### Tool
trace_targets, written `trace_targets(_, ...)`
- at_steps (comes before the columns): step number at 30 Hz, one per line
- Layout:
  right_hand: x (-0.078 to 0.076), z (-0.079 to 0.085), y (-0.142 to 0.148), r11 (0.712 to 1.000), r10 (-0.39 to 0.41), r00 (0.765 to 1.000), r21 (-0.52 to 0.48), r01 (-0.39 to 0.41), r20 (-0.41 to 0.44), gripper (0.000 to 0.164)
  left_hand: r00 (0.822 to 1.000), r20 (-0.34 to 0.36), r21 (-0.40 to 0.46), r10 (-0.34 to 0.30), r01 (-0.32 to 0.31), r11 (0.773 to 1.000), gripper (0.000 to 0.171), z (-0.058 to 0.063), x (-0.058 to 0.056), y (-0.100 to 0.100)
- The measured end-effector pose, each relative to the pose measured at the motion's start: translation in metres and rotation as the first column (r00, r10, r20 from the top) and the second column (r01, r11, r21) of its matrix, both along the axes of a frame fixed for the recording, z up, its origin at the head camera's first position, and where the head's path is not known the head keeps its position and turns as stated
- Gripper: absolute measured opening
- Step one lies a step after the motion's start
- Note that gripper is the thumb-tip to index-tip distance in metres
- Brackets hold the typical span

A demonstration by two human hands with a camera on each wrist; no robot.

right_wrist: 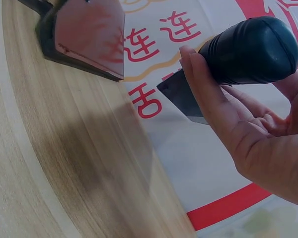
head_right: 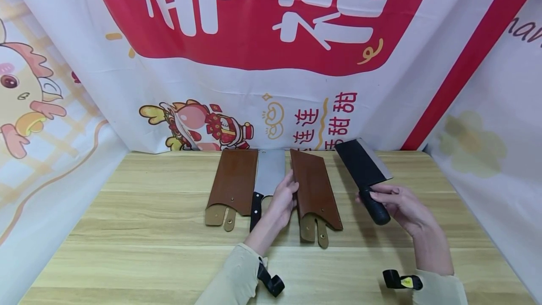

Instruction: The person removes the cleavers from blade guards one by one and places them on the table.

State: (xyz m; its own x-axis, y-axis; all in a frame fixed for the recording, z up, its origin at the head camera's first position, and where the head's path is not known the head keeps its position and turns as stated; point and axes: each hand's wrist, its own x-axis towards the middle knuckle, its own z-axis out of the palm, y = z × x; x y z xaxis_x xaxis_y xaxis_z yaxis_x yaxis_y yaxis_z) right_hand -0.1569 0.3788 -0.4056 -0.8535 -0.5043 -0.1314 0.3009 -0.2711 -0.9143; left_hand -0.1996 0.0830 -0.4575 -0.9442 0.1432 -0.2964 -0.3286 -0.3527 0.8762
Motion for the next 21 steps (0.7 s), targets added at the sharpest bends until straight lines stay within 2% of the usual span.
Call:
trace_targets(4, 0.0, -0.002, 0.0, 0.999, -0.018, 1.0, 0.034, 0.018, 0.002, 0.037, 1.0, -0.005, 0.027, 0.006, -0.006, 1.0, 0.072, 0.001, -0.001, 0.0)
trace_targets(8, -0.001, -0.005, 0.001, 0.999, -0.015, 1.0, 0.039, 0.014, 0.015, 0.038, 0.999, -0.037, 0.017, 0.02, -0.02, 1.0, 0.077, 0.002, -0.003, 0.001)
trace_targets(11, -0.002, -0.007, 0.003, 0.999, -0.007, 1.0, 0.032, 0.006, 0.017, 0.039, 0.998, -0.062, -0.019, 0.024, -0.025, 1.0, 0.079, 0.002, -0.003, 0.001)
trace_targets(16, -0.002, -0.009, 0.003, 0.999, -0.01, 1.0, 0.043, 0.009, 0.022, 0.038, 0.996, -0.085, -0.08, -0.005, -0.002, 0.997, 0.082, 0.002, -0.003, 0.002)
trace_targets(21, -0.003, -0.011, 0.002, 0.997, -0.019, 0.999, 0.075, 0.017, 0.027, 0.037, 0.996, -0.092, -0.105, -0.015, 0.005, 0.994, 0.086, 0.0, -0.003, 0.002)
